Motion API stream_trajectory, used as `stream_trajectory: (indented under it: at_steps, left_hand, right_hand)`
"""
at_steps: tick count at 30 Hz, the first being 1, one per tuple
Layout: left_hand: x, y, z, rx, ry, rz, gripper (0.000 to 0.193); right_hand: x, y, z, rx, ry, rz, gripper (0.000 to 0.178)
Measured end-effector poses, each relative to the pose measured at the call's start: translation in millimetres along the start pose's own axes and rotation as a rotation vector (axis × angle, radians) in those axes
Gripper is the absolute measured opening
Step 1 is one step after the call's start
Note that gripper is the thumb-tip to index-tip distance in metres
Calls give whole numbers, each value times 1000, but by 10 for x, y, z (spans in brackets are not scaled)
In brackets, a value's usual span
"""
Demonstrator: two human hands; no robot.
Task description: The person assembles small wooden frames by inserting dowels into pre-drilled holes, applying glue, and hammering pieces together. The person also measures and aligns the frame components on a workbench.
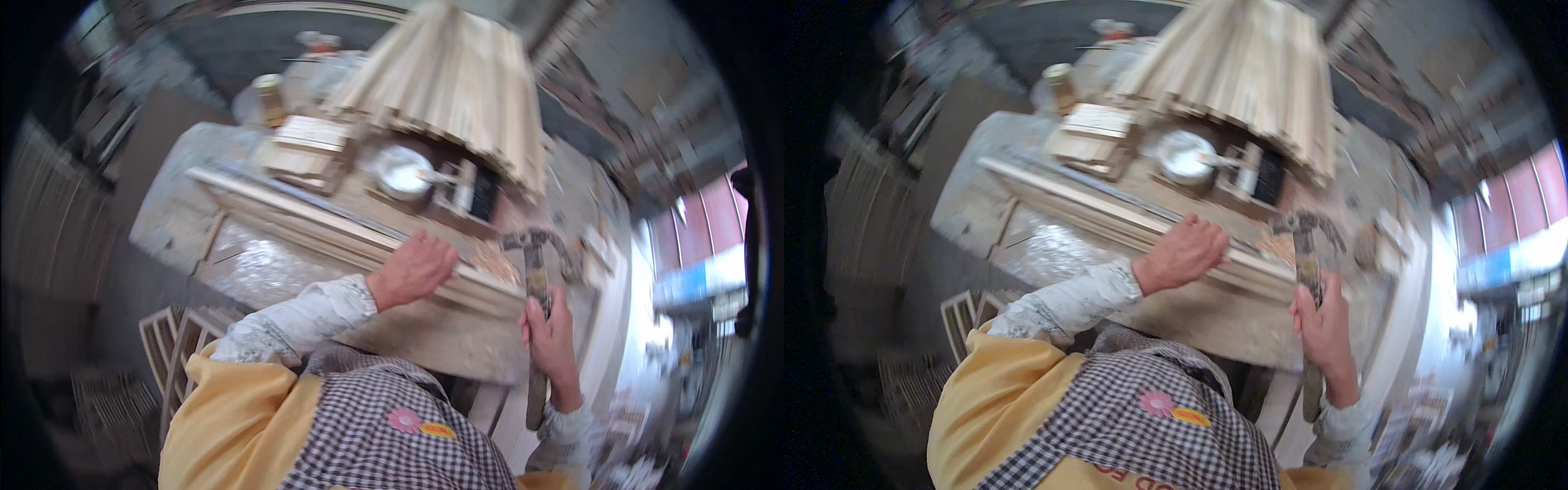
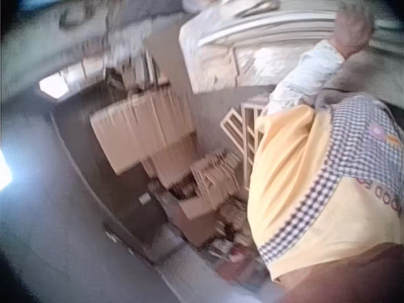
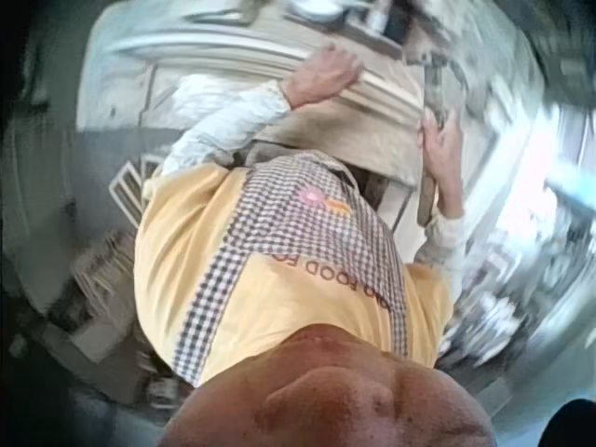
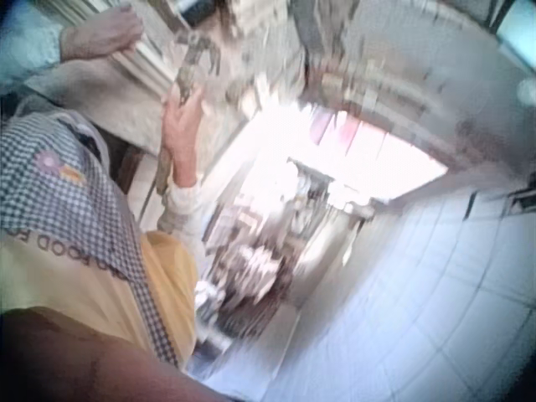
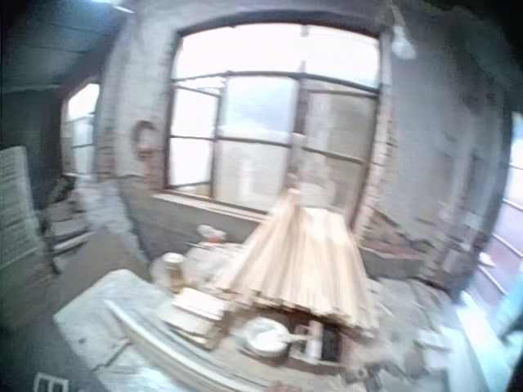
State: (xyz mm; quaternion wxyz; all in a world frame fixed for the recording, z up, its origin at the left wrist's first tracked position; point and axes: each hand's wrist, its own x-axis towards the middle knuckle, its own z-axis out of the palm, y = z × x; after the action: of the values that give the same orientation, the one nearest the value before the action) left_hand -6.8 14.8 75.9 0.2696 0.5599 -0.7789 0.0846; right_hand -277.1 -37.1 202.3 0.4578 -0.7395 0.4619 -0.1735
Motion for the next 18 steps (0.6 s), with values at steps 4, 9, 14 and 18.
stream_trajectory:
  at_steps: [4,9,14,18]
  left_hand:
    - [-571,-521,-420,106,45,-118,34]
    - [-1174,-1040,-874,113,50,-332,47]
    - [-1343,-1019,-434,-339,459,-456,48]
    - [-1385,-1173,-162,-244,285,-449,54]
  right_hand:
    - [450,-380,822,54,-189,-50,37]
    - [980,-1168,1979,-99,-414,-298,41]
    - [1350,-2030,3189,-289,-493,-546,43]
    - [1676,-2223,3892,-320,-518,-662,37]
